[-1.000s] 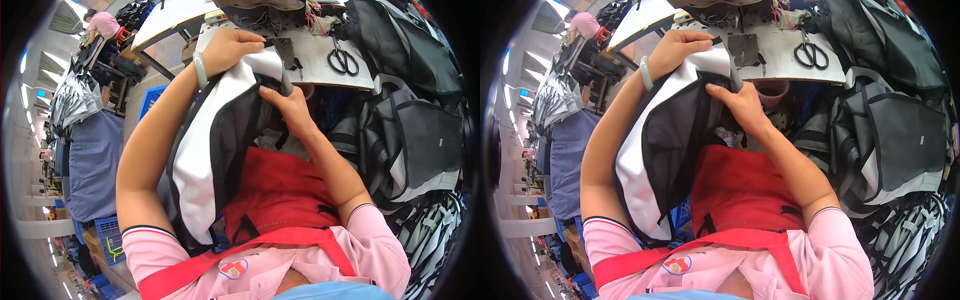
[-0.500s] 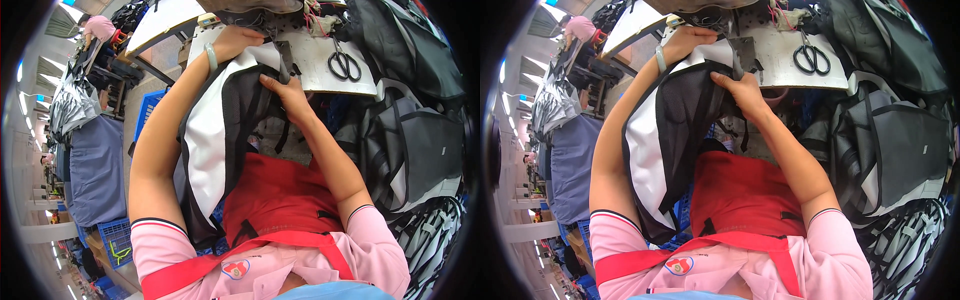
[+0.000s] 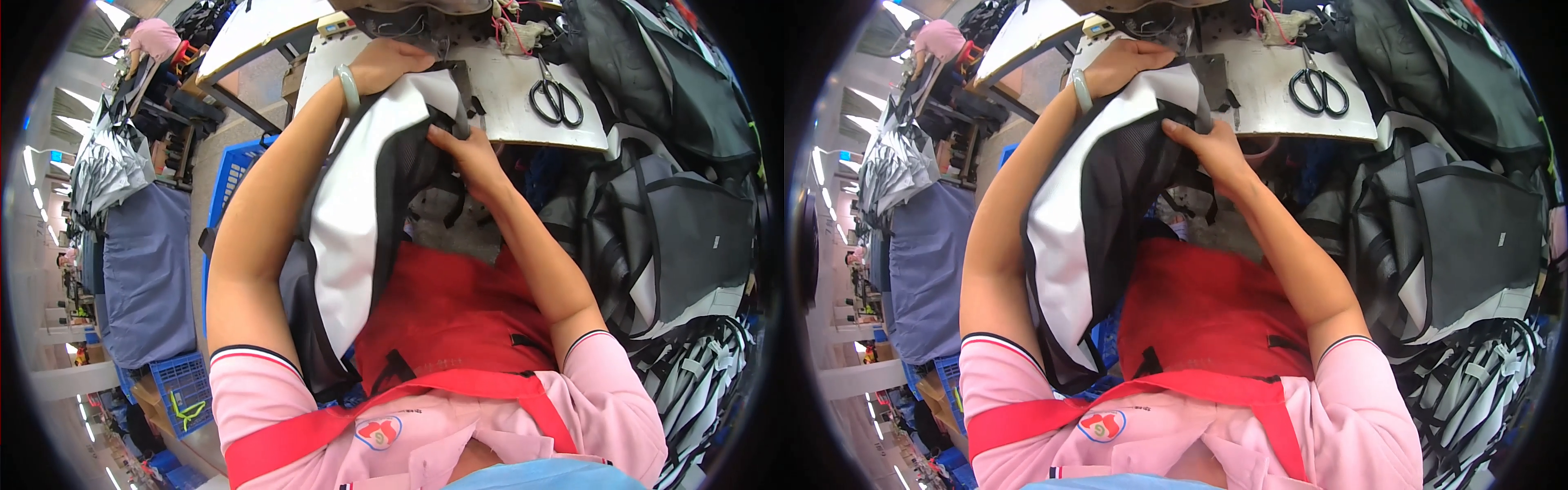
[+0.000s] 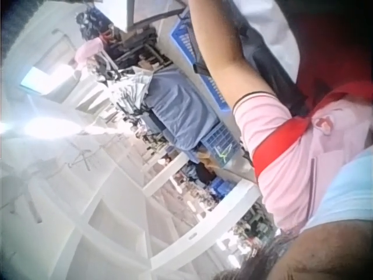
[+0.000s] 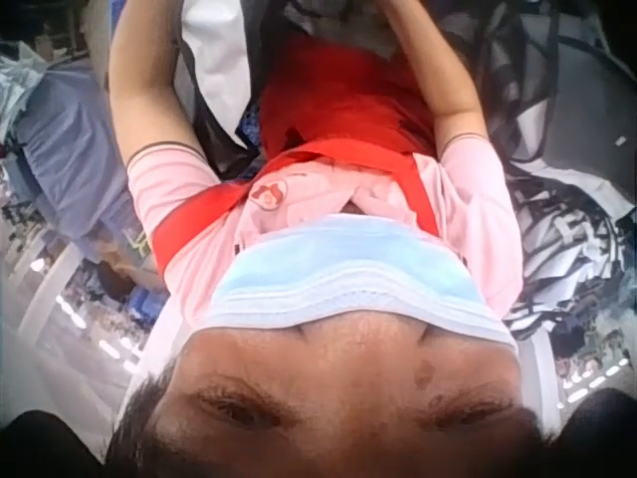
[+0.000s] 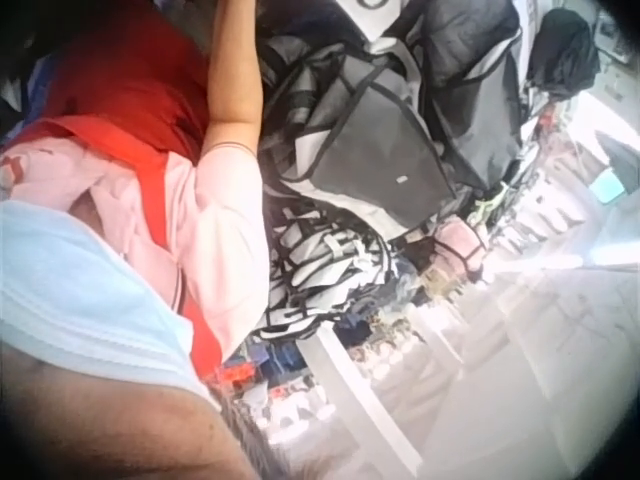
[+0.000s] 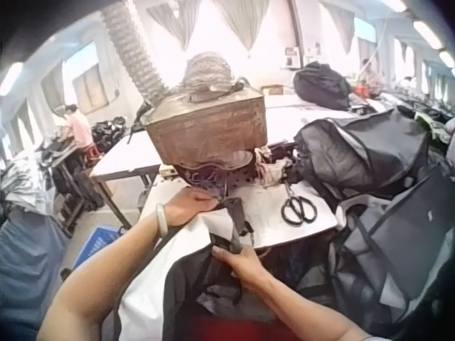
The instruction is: Sewing and assembling fabric bags at an industrial sewing machine.
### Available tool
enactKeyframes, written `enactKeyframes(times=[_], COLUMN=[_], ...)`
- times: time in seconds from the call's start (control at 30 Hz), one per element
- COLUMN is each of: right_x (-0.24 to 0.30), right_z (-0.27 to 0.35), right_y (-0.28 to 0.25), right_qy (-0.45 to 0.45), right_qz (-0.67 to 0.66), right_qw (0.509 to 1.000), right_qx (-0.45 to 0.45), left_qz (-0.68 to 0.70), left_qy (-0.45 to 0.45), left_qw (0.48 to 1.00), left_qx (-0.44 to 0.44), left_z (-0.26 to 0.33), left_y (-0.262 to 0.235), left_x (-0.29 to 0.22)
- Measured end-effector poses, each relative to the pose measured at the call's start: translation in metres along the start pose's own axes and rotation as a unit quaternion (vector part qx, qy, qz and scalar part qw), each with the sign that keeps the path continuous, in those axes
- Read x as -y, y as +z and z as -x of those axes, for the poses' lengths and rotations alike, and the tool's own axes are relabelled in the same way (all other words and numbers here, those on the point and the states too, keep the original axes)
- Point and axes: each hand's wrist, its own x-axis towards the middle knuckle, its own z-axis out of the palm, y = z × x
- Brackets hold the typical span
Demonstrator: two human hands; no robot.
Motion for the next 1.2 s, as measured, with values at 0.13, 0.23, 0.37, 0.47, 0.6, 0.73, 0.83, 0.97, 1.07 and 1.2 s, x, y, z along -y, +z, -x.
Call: enactKeyframes(times=[0.13, 0.23, 0.37, 0.47, 0.6, 0.73, 0.83, 0.97, 1.07, 1.2], right_x=[-0.044, -0.088, -0.162, -0.152, -0.154, -0.197, -0.213, -0.215, -0.18, -0.134], right_z=[0.035, 0.062, 0.063, 0.061, 0.056, 0.041, 0.037, 0.036, 0.018, 0.046], right_y=[-0.045, -0.094, -0.156, -0.134, -0.132, -0.169, -0.201, -0.192, -0.301, -0.191], right_qy=[0.031, 0.075, 0.101, 0.123, 0.041, 0.1, 0.067, 0.136, 0.131, -0.162], right_qz=[0.002, 0.013, -0.043, -0.021, 0.071, 0.017, 0.118, 0.079, 0.014, 0.421], right_qw=[1.0, 0.996, 0.991, 0.992, 0.995, 0.995, 0.99, 0.984, 0.99, 0.882], right_qx=[-0.004, -0.044, -0.072, -0.024, 0.059, 0.006, 0.032, -0.086, -0.054, -0.135], left_qz=[0.233, 0.096, -0.199, -0.413, -0.335, -0.236, 0.256, 0.539, 0.458, 0.421], left_qy=[-0.093, -0.087, -0.141, -0.312, -0.319, -0.347, -0.383, -0.361, -0.314, -0.338], left_qw=[0.967, 0.992, 0.957, 0.807, 0.759, 0.705, 0.679, 0.655, 0.774, 0.788], left_qx=[0.04, 0.002, -0.16, -0.283, -0.459, -0.572, -0.572, -0.388, -0.305, -0.296], left_z=[0.069, 0.136, 0.259, 0.367, 0.436, 0.476, 0.483, 0.457, 0.382, 0.357], left_y=[0.007, 0.007, 0.007, 0.022, 0.033, 0.052, 0.084, 0.145, 0.164, 0.186], left_x=[-0.022, 0.002, 0.084, 0.122, 0.1, 0.081, 0.061, 0.012, 0.003, 0.012])
